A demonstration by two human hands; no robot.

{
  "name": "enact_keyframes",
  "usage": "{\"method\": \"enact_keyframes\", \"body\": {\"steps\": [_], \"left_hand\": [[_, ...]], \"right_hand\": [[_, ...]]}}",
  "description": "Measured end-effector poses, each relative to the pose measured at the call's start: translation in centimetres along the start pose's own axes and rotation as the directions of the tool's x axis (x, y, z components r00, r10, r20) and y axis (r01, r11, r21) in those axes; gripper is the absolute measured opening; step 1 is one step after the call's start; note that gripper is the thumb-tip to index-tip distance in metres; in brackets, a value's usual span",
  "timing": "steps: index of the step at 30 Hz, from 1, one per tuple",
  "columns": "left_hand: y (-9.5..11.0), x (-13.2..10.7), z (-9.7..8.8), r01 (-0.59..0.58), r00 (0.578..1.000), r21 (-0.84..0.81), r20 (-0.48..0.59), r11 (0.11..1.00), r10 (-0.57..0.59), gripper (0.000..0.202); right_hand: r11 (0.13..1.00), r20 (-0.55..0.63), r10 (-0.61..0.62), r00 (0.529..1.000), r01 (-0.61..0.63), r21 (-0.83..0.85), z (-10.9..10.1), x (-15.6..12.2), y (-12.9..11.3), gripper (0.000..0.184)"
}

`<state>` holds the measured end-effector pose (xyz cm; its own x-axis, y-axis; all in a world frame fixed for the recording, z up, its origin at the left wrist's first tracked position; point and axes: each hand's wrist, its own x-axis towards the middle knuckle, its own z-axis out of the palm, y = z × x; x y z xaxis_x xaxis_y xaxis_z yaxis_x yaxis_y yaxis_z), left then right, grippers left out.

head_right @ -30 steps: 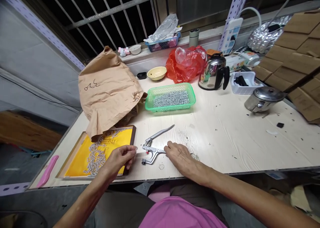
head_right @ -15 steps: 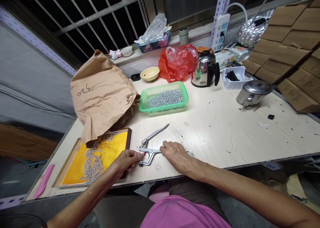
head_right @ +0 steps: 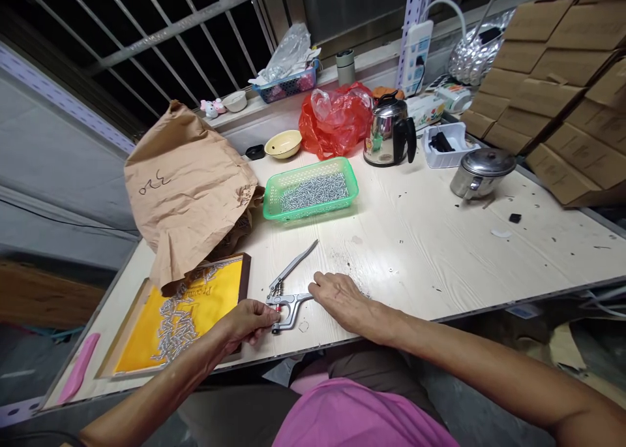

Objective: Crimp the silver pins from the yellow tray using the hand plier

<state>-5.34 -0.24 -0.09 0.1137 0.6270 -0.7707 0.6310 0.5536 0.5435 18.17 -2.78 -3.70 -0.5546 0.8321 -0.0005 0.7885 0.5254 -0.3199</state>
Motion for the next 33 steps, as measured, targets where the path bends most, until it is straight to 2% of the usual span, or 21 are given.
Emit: {"method": "enact_keyframes", "body": {"steps": [1, 2, 5, 7, 9, 11, 14, 21, 23, 24, 25, 26, 28, 30, 31, 33], "left_hand": [[0.0, 0.0, 0.0, 0.001, 1.000, 0.001, 0.003, 1.000, -0.001, 0.055], [0.0, 0.0, 0.1, 0.002, 1.000, 0.000, 0.006, 1.000, -0.002, 0.055], [-0.2, 0.0, 0.2, -0.001, 1.000, 0.002, 0.009, 1.000, 0.001, 0.056], [-0.4, 0.1, 0.2, -0.004, 1.000, 0.005, 0.012, 1.000, 0.004, 0.055], [-0.6, 0.2, 0.2, -0.006, 1.000, 0.011, 0.022, 1.000, 0.006, 0.055], [-0.8, 0.3, 0.2, -0.011, 1.000, 0.009, 0.026, 1.000, 0.011, 0.054], [-0.9, 0.3, 0.2, -0.010, 1.000, -0.008, 0.013, 1.000, 0.010, 0.053], [-1.2, -0.3, 0.5, 0.040, 0.999, -0.066, 0.023, 0.997, -0.039, 0.050], [-1.4, -0.7, 0.6, 0.035, 0.999, 0.005, -0.019, 0.999, -0.034, 0.046], [-1.4, -1.0, 0.6, 0.005, 0.997, 0.084, -0.080, 0.996, 0.002, 0.043], [-1.4, -1.2, 0.7, -0.045, 0.984, 0.187, -0.161, 0.981, 0.076, 0.041], [-1.3, -1.4, 0.8, -0.111, 0.953, 0.305, -0.238, 0.946, 0.189, 0.038], [-0.9, -1.6, 1.2, -0.257, 0.836, 0.524, -0.300, 0.812, 0.459, 0.030], [-0.2, -1.3, 1.8, -0.382, 0.708, 0.667, -0.234, 0.640, 0.666, 0.022], [0.2, -1.0, 2.1, -0.427, 0.657, 0.712, -0.179, 0.557, 0.733, 0.026], [1.1, 0.0, 2.7, -0.483, 0.589, 0.770, -0.065, 0.416, 0.805, 0.043]], "right_hand": [[1.000, -0.006, -0.003, 1.000, 0.003, 0.015, -0.4, 0.0, 0.1, 0.008], [1.000, -0.019, -0.004, 1.000, 0.005, 0.027, -0.9, 0.1, 0.2, 0.017], [0.999, -0.034, -0.022, 0.999, 0.023, 0.035, -2.2, 1.2, 1.2, 0.069], [0.997, 0.037, -0.069, 0.997, 0.068, 0.036, -2.7, 2.5, 2.0, 0.095], [0.991, 0.117, -0.127, 0.985, 0.123, 0.041, -3.1, 3.9, 2.6, 0.103], [0.986, 0.136, -0.168, 0.976, 0.163, 0.046, -3.5, 5.0, 2.9, 0.100], [0.981, 0.094, -0.193, 0.977, 0.191, 0.036, -3.9, 5.7, 2.7, 0.086], [0.983, 0.037, -0.179, 0.983, 0.181, -0.032, -3.3, 5.1, 1.9, 0.064], [0.984, 0.039, -0.175, 0.984, 0.176, -0.020, -3.3, 4.7, 1.7, 0.058], [0.984, 0.040, -0.175, 0.984, 0.175, -0.006, -3.4, 4.4, 1.6, 0.054], [0.984, 0.039, -0.176, 0.984, 0.176, 0.012, -3.5, 4.2, 1.5, 0.052], [0.984, 0.038, -0.174, 0.984, 0.173, 0.029, -3.6, 4.1, 1.4, 0.049], [0.985, 0.024, -0.164, 0.986, 0.163, 0.056, -3.5, 3.7, 1.1, 0.049], [0.985, 0.001, -0.153, 0.988, 0.153, 0.074, -3.1, 3.5, 1.0, 0.053], [0.985, -0.012, -0.149, 0.989, 0.149, 0.082, -2.9, 3.4, 0.9, 0.057], [0.984, -0.036, -0.144, 0.989, 0.147, 0.097, -2.4, 3.1, 1.0, 0.068]]}}
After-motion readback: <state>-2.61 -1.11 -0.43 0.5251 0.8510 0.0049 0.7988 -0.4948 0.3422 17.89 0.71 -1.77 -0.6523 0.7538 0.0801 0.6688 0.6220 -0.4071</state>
